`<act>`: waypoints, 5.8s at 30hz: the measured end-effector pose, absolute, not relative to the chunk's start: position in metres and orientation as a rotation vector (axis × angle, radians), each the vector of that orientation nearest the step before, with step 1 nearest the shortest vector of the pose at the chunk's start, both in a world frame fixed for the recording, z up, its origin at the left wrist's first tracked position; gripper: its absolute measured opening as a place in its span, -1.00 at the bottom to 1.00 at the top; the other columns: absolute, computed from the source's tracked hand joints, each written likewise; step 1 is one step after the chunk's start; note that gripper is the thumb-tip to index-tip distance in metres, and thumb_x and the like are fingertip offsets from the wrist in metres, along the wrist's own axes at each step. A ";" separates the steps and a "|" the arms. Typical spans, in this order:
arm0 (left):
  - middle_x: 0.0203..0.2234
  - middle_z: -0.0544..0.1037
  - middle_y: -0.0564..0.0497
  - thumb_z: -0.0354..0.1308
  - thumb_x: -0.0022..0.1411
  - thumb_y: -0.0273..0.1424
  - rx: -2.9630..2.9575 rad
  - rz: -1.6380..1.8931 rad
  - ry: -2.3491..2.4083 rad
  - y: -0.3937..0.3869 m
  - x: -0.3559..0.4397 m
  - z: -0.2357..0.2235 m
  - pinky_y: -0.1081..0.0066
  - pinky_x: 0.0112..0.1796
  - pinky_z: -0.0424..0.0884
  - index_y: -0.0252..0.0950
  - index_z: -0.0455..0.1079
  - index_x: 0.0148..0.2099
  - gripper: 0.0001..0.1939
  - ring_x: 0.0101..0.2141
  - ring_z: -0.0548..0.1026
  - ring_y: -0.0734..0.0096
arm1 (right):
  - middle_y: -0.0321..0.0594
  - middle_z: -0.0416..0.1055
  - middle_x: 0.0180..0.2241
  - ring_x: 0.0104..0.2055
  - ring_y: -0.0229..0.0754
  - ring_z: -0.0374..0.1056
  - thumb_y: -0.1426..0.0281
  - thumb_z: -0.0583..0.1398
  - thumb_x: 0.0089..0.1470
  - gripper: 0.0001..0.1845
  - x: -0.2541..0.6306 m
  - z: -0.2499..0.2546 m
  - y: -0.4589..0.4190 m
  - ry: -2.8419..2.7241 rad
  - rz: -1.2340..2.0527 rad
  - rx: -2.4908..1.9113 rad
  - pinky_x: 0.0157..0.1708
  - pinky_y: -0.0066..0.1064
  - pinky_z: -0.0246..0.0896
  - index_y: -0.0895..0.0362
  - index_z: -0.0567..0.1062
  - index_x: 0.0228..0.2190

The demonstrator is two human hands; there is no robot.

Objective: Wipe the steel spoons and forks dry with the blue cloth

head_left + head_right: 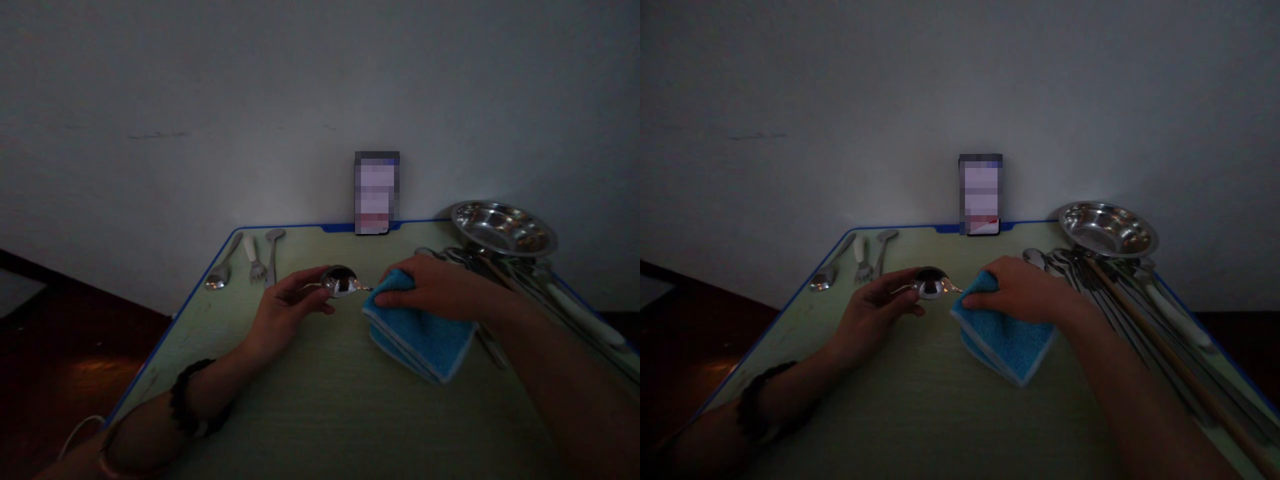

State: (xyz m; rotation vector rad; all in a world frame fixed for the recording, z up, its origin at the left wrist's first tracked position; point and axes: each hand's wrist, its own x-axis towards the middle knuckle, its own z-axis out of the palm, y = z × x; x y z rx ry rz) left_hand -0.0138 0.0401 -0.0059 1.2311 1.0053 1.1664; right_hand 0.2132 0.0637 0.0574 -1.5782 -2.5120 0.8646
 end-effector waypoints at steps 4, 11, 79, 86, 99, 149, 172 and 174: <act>-0.48 0.60 0.04 0.22 0.05 -0.54 1.320 1.112 1.032 0.037 -0.013 -0.004 0.44 -0.42 0.49 -0.25 0.46 -0.12 -0.71 -0.53 0.53 0.45 | -0.16 0.45 -0.41 -0.38 -0.14 0.34 -0.02 0.10 -0.08 -0.53 0.210 0.053 0.064 -2.494 0.943 -1.549 -0.41 -0.35 0.17 0.10 0.51 -0.35; -0.53 0.57 0.05 0.22 0.04 -0.55 1.377 1.108 1.032 0.036 -0.012 -0.002 0.43 -0.41 0.47 -0.25 0.49 -0.15 -0.73 -0.52 0.52 0.45 | -0.19 0.46 -0.45 -0.42 -0.18 0.34 0.00 0.12 -0.08 -0.55 0.207 0.047 0.064 -2.475 0.965 -1.510 -0.45 -0.39 0.15 0.12 0.51 -0.40; -0.52 0.41 0.09 -0.07 0.26 -0.26 1.577 0.819 1.113 0.028 -0.009 -0.004 0.48 -0.44 0.32 -0.30 0.26 -0.27 -0.78 -0.50 0.39 0.48 | -0.25 0.46 -0.45 -0.42 -0.21 0.38 0.32 0.27 -0.22 -0.76 0.175 0.005 0.075 -0.750 1.416 -1.139 -0.38 -0.33 0.29 0.16 0.46 -0.41; -0.66 0.37 0.09 -0.14 0.30 -0.31 1.994 0.406 1.077 0.018 -0.006 0.004 0.55 -0.50 0.24 -0.34 0.32 -0.55 -0.57 -0.60 0.33 0.56 | -0.26 0.46 -0.45 -0.42 -0.21 0.35 0.27 0.27 -0.22 -0.72 0.172 0.002 0.074 -0.721 1.318 -1.109 -0.41 -0.34 0.26 0.16 0.46 -0.42; -0.71 0.19 0.14 -0.16 0.22 -0.38 2.135 0.388 0.876 0.018 -0.016 0.001 0.55 -0.56 0.14 -0.30 0.10 -0.63 -0.64 -0.65 0.21 0.58 | -0.20 0.44 -0.44 -0.39 -0.14 0.33 0.09 0.21 -0.16 -0.57 0.186 0.004 0.078 -1.023 0.840 -1.356 -0.38 -0.30 0.21 0.16 0.45 -0.32; -0.53 0.46 -0.03 -0.09 0.22 -0.45 2.201 0.835 1.380 0.052 0.035 -0.009 0.24 -0.32 0.31 -0.25 0.31 -0.40 -0.80 -0.43 0.42 0.29 | -0.17 0.37 -0.21 -0.13 -0.10 0.29 0.36 0.11 0.04 -0.79 0.198 -0.014 0.071 -1.633 0.729 -1.242 -0.15 -0.25 0.21 -0.01 0.45 -0.24; -0.11 0.42 -0.11 -0.03 0.23 -0.35 2.644 0.646 1.307 0.047 0.035 -0.005 0.14 -0.05 0.25 -0.30 0.27 -0.03 -0.72 -0.08 0.33 0.18 | -0.32 0.33 -0.61 -0.57 -0.30 0.25 0.17 0.02 0.08 -0.63 0.214 0.018 0.080 -1.453 0.758 -1.351 -0.55 -0.47 0.12 0.15 0.48 -0.43; -0.08 0.41 -0.11 -0.02 0.22 -0.35 2.686 0.606 1.329 0.048 0.035 -0.009 0.12 -0.03 0.23 -0.30 0.25 0.00 -0.69 -0.06 0.32 0.16 | -0.37 0.28 -0.70 -0.69 -0.34 0.20 0.15 0.07 0.04 -0.66 0.230 0.038 0.082 -1.645 0.925 -1.389 -0.65 -0.50 0.08 0.15 0.46 -0.48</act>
